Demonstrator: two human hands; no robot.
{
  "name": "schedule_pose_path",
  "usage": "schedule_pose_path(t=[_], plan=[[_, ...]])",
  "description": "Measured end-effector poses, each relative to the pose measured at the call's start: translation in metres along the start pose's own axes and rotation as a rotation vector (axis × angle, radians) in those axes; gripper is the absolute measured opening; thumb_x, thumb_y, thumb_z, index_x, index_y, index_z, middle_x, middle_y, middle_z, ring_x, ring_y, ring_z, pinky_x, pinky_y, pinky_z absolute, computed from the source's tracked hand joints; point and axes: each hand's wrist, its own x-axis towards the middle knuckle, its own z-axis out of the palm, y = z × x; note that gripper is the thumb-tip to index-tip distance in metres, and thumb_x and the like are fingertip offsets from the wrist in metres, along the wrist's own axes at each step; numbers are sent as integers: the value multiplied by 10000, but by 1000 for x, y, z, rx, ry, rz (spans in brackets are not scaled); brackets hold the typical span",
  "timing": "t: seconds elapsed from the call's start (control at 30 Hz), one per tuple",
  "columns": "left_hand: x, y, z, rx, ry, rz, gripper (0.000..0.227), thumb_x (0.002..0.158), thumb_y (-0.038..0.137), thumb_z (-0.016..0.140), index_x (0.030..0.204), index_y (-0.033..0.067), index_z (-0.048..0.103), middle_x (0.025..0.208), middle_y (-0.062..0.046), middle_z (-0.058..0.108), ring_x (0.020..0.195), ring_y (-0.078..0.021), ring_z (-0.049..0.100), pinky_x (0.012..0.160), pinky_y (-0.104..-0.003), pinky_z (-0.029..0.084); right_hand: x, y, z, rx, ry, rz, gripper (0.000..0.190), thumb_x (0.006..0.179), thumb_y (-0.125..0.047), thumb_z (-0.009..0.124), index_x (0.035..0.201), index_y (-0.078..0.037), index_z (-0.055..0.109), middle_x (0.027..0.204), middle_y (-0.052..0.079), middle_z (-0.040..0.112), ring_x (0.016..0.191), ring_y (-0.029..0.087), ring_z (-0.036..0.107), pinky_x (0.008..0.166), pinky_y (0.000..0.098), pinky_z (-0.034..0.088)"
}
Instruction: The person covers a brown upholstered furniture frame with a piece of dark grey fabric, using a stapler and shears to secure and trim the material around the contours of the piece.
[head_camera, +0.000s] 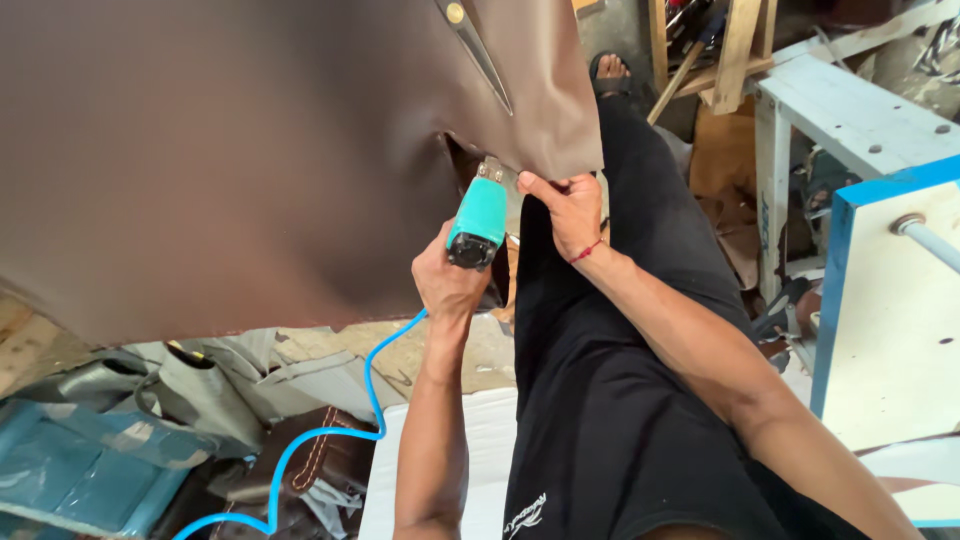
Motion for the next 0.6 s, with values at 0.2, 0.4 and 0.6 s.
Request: schedule_pose_path(t=[0.2,0.4,0.6], plan=[[5,-3,2,58,-36,-67,214,853,147,761,1052,73,731,778,-151,702,688,-278,728,679,-331,573,3,-2,4,50,17,-23,142,891,22,786,1019,1,728,952,47,753,853,120,706,808,274,563],[7,-9,2,123,-35,-10,160,856,154,766,975,66,705,740,-158,672,668,-332,680,638,-345,555,3,-6,7,50,24,-20,174,894,20,791,1058,8,731,972,55,754,872,123,705,821,276,566],[-14,-29,2,118,86,-27,203,879,178,769,1040,71,705,826,-155,711,725,-330,712,697,-372,576,2,8,-9,-69,-17,22,74,958,0,780,994,44,733,916,70,742,833,123,666,775,278,527]])
